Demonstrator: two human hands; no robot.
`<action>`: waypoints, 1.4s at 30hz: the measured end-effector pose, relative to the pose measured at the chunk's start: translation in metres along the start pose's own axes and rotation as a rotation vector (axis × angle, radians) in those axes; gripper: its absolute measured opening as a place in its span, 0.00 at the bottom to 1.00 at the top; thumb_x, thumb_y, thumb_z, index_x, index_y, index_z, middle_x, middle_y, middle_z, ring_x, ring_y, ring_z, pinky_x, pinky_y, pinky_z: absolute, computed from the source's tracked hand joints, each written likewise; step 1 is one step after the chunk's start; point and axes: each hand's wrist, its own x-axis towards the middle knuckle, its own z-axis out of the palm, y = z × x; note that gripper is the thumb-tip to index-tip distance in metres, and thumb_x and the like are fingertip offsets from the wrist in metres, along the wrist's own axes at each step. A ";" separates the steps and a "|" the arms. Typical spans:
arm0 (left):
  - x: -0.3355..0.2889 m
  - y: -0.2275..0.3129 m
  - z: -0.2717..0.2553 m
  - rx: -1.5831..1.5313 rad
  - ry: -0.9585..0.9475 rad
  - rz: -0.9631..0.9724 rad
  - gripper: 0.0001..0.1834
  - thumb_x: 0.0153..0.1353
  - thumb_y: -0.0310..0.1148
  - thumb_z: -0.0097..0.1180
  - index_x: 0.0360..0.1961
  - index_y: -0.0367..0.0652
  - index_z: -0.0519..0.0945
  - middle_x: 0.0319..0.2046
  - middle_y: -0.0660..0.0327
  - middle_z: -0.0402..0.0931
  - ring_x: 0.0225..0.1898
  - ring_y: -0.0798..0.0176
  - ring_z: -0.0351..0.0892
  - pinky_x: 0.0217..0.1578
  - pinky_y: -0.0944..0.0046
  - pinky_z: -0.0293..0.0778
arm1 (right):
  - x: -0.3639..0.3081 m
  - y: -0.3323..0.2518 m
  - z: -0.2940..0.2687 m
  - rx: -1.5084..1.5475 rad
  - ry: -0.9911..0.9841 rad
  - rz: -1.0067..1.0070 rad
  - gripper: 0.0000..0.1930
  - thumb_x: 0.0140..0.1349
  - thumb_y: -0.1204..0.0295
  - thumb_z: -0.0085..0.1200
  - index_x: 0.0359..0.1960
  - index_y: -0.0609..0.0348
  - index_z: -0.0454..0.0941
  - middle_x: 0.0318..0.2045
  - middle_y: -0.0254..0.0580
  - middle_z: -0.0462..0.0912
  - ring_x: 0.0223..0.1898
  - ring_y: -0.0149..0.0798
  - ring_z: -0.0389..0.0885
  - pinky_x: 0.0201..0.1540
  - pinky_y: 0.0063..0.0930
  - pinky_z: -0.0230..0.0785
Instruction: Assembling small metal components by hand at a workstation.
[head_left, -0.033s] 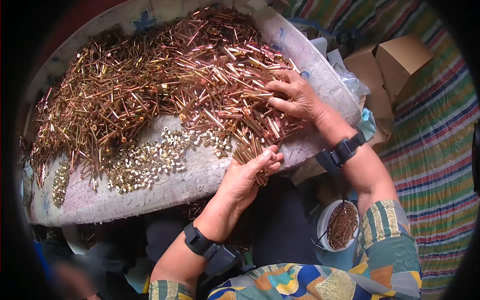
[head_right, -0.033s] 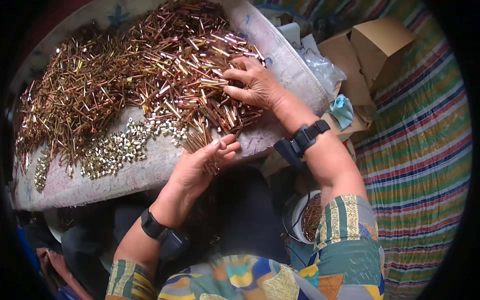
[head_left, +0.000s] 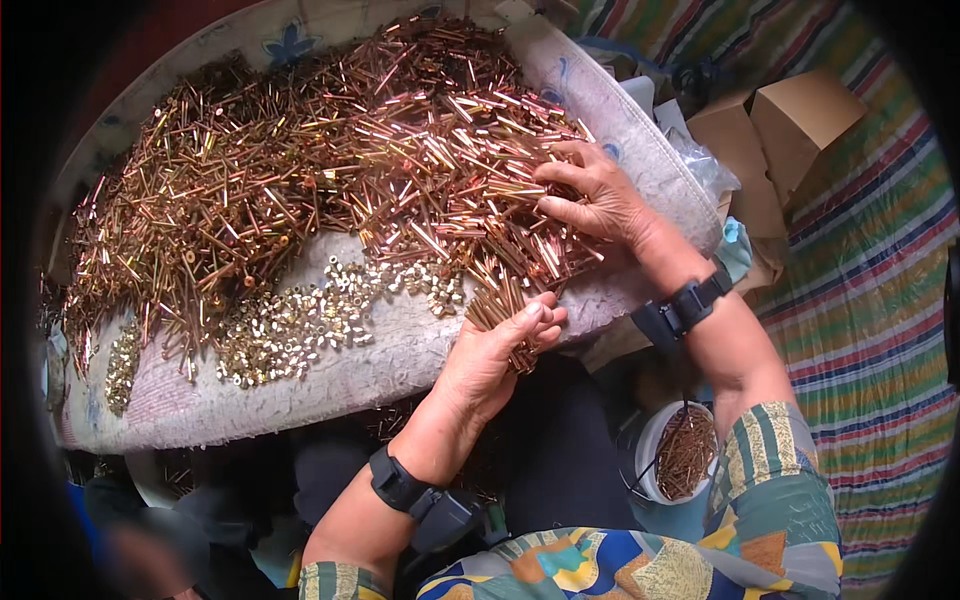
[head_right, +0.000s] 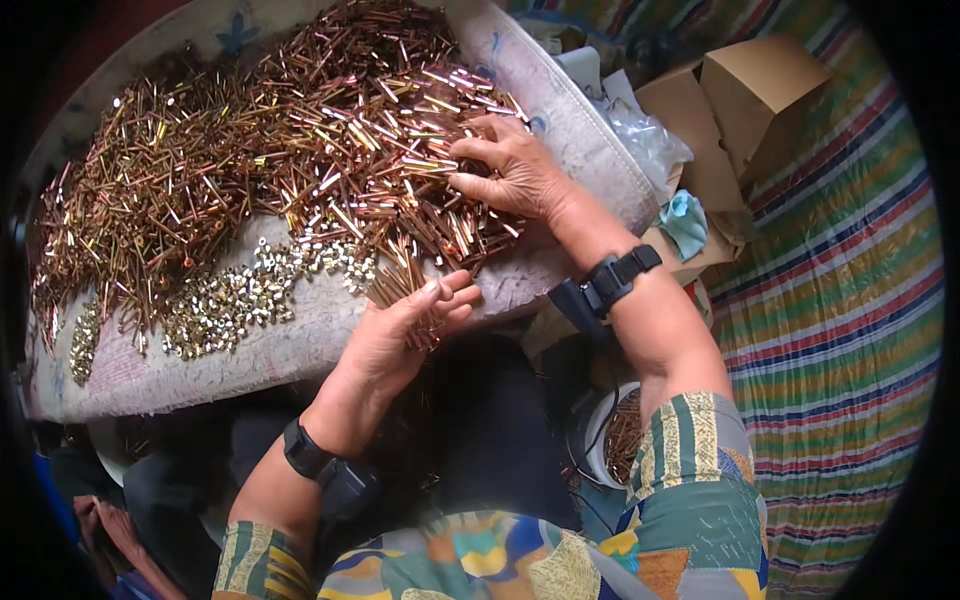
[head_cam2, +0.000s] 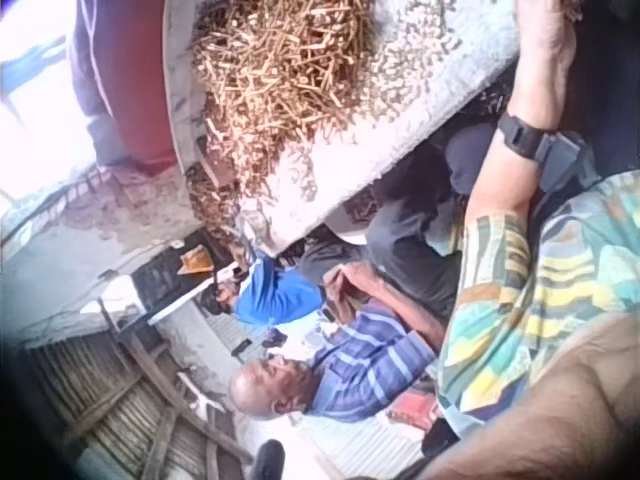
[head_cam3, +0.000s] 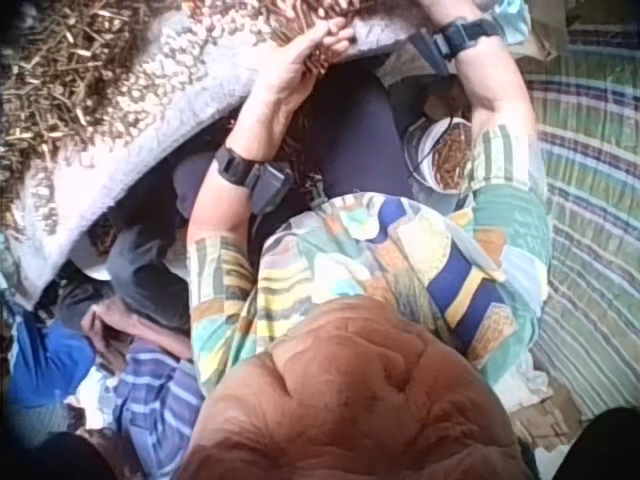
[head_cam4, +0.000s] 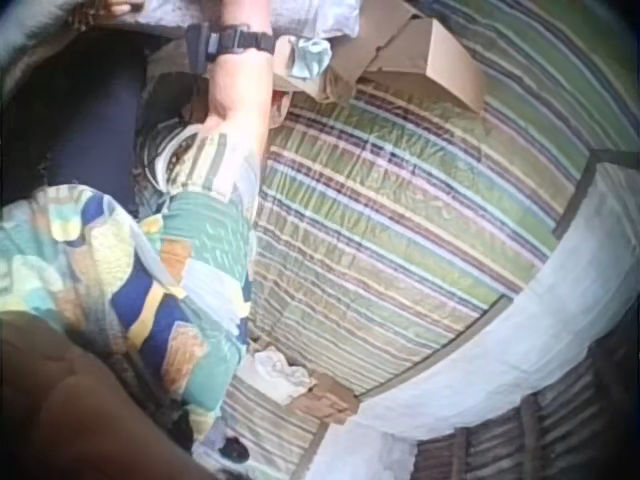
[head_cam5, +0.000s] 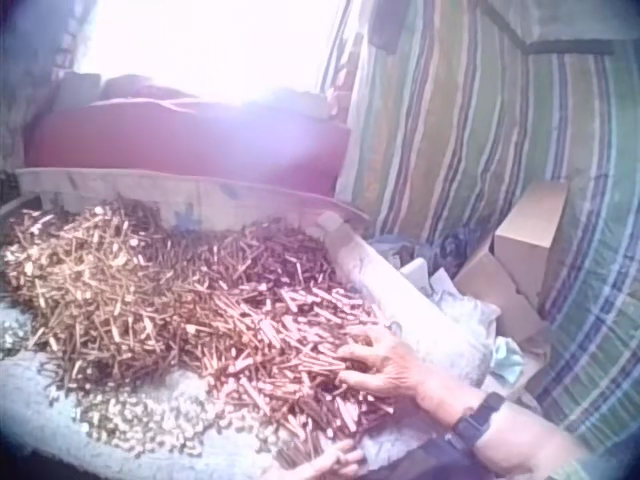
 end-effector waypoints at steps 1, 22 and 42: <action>0.000 0.000 -0.001 0.003 -0.001 0.006 0.10 0.54 0.34 0.57 0.30 0.36 0.76 0.50 0.45 0.68 0.50 0.48 0.71 0.48 0.57 0.71 | 0.000 -0.003 -0.004 -0.025 -0.009 0.049 0.21 0.46 0.55 0.58 0.42 0.46 0.75 0.48 0.50 0.68 0.52 0.51 0.66 0.54 0.39 0.60; 0.000 0.001 -0.009 -0.025 -0.019 -0.031 0.18 0.54 0.33 0.58 0.44 0.38 0.71 0.46 0.54 0.72 0.49 0.57 0.72 0.47 0.59 0.70 | 0.162 -0.029 0.075 0.041 -0.650 0.062 0.38 0.46 0.41 0.48 0.56 0.52 0.65 0.58 0.51 0.61 0.58 0.51 0.62 0.59 0.39 0.54; 0.005 -0.006 -0.005 0.101 0.001 0.095 0.14 0.56 0.31 0.54 0.40 0.32 0.71 0.44 0.44 0.72 0.45 0.53 0.75 0.45 0.59 0.74 | -0.052 -0.057 -0.043 -0.152 0.520 -0.088 0.15 0.51 0.71 0.56 0.41 0.59 0.73 0.38 0.50 0.76 0.41 0.49 0.74 0.43 0.38 0.66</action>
